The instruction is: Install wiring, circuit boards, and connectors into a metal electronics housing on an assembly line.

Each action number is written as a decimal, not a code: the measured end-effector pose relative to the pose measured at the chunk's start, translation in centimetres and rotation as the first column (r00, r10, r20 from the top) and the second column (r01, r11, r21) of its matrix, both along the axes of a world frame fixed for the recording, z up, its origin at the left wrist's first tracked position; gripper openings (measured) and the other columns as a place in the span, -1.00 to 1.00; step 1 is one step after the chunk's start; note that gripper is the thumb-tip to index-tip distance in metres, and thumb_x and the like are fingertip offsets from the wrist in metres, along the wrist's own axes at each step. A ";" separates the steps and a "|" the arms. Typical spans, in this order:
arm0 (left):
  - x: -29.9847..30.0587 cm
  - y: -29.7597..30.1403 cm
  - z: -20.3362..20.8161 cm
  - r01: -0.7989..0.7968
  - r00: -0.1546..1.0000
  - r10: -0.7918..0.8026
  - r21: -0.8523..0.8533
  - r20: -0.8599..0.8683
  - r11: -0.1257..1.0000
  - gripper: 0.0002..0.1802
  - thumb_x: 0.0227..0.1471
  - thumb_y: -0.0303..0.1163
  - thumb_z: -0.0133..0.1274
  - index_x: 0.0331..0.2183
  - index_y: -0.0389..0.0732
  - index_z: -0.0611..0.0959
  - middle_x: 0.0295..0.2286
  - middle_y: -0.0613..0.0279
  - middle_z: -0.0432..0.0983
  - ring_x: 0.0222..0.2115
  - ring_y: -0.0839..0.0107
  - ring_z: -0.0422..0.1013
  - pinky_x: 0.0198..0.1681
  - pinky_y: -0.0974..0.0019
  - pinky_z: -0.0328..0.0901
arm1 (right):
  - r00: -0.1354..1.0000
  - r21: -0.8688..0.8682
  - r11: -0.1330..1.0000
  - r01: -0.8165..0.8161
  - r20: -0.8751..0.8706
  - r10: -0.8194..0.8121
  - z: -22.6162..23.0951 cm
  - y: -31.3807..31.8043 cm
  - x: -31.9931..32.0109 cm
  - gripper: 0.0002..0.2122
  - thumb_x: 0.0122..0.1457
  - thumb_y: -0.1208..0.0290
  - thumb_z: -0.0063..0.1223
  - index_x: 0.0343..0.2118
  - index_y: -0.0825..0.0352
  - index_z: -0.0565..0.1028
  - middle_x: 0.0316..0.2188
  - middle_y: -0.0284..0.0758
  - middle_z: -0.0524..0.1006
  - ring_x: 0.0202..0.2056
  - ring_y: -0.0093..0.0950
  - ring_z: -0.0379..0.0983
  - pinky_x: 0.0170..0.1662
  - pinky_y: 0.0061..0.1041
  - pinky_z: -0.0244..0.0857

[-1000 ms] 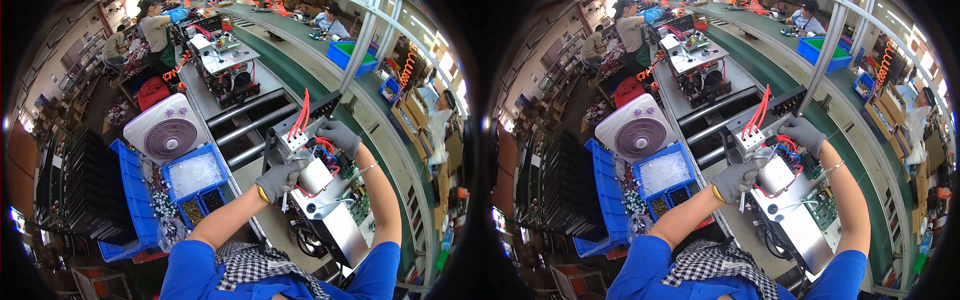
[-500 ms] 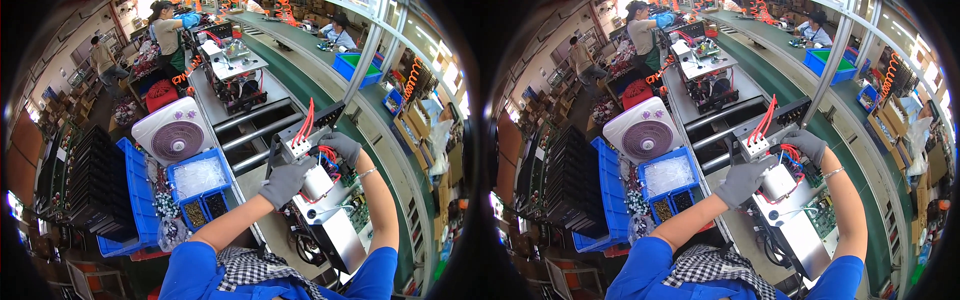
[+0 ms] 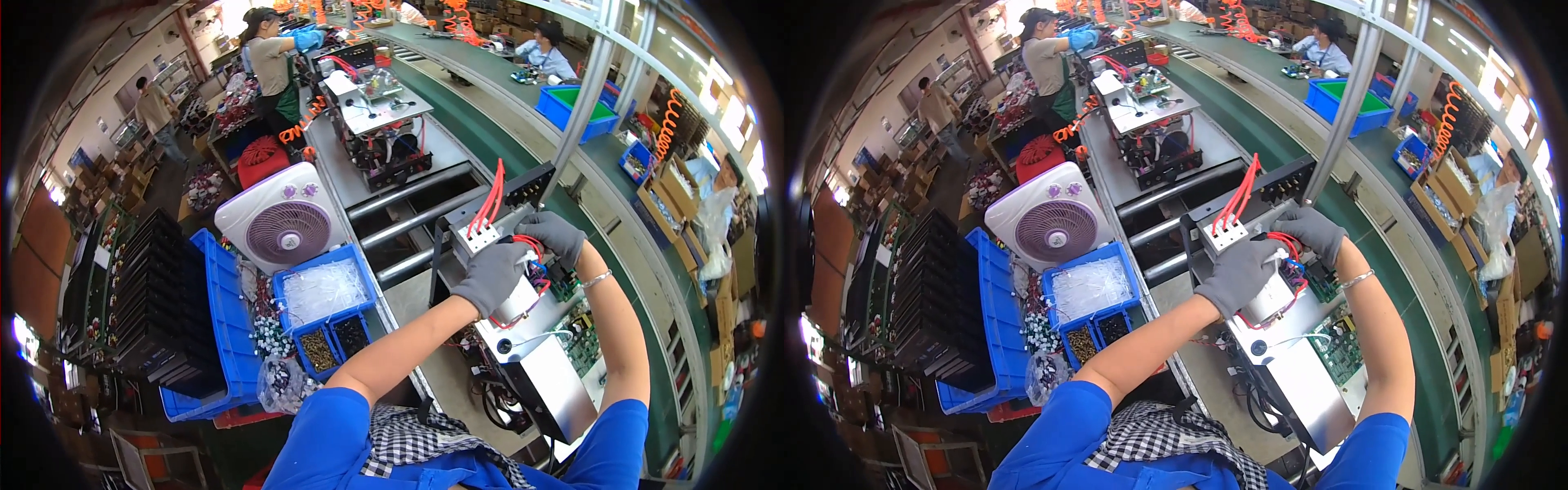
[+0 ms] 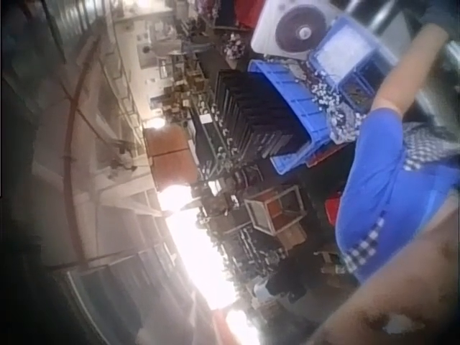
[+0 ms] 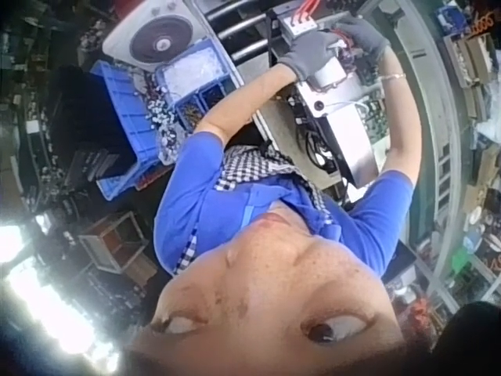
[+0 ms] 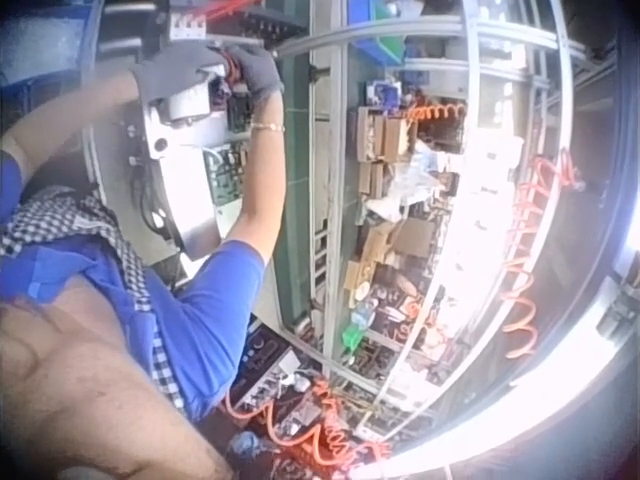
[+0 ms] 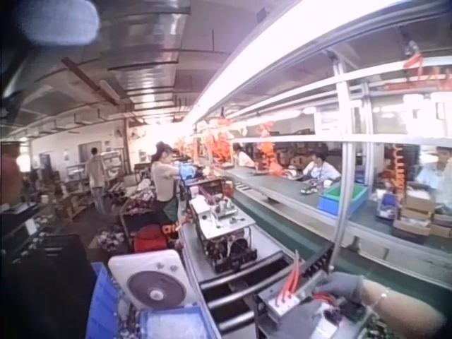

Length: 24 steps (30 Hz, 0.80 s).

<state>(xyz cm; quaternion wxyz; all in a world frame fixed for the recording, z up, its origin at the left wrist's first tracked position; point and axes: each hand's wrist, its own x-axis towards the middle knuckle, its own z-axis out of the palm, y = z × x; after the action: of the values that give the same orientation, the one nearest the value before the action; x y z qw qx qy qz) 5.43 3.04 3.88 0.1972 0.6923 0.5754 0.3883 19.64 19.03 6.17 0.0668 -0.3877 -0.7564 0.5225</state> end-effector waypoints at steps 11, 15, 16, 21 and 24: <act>0.5 0.8 -0.4 -0.218 0.968 0.217 -0.010 0.124 0.976 -0.73 0.15 -0.26 0.08 -0.19 -0.22 0.66 -0.41 -0.08 0.56 -0.35 -0.03 0.49 -0.27 0.05 0.33 | 0.997 0.360 0.933 0.016 -0.070 0.010 4.1 -3.4 2.2 -0.74 0.18 0.29 0.19 -0.26 0.42 0.62 -0.48 -0.38 0.58 -0.41 -0.65 0.41 -0.29 -0.55 0.32; 1.4 0.6 0.8 -0.228 0.959 0.240 -0.092 0.151 0.969 -0.75 0.16 -0.26 0.07 -0.21 -0.18 0.67 -0.42 -0.07 0.56 -0.36 -0.02 0.49 -0.28 0.05 0.34 | 0.999 0.363 0.932 0.017 -0.040 -0.002 3.8 -3.7 3.2 -0.72 0.20 0.28 0.17 -0.18 0.41 0.62 -0.43 -0.37 0.61 -0.38 -0.65 0.43 -0.25 -0.55 0.34; 1.3 0.7 0.6 -0.210 0.962 0.217 -0.056 0.166 0.976 -0.75 0.16 -0.25 0.06 -0.20 -0.17 0.67 -0.43 -0.06 0.55 -0.36 -0.02 0.49 -0.27 0.05 0.34 | 0.998 0.370 0.929 0.011 -0.061 0.012 3.6 -3.6 3.4 -0.73 0.20 0.28 0.18 -0.18 0.41 0.62 -0.42 -0.36 0.62 -0.37 -0.65 0.45 -0.24 -0.55 0.35; 0.3 1.2 -1.1 -0.192 0.966 0.175 0.075 0.192 0.978 -0.72 0.17 -0.21 0.05 -0.19 -0.16 0.67 -0.44 -0.05 0.56 -0.38 -0.02 0.49 -0.27 0.04 0.34 | 0.997 0.298 0.954 0.009 -0.071 0.012 3.7 -3.6 3.4 -0.73 0.19 0.30 0.18 -0.17 0.40 0.62 -0.39 -0.35 0.63 -0.35 -0.63 0.47 -0.20 -0.55 0.37; 0.6 1.4 -0.8 -0.227 0.966 0.231 -0.052 0.116 0.973 -0.71 0.17 -0.18 0.06 -0.23 -0.17 0.69 -0.44 -0.03 0.57 -0.38 0.00 0.49 -0.28 0.05 0.34 | 0.997 0.353 0.935 -0.030 -0.055 0.053 4.2 -3.5 3.5 -0.74 0.18 0.31 0.17 -0.18 0.41 0.63 -0.39 -0.35 0.63 -0.34 -0.63 0.48 -0.19 -0.55 0.38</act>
<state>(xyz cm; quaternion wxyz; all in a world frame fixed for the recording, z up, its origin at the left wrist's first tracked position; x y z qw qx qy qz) 6.08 4.42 3.05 0.1986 0.5925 0.6458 0.4387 23.11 15.52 10.37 0.1482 -0.3367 -0.8431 0.3922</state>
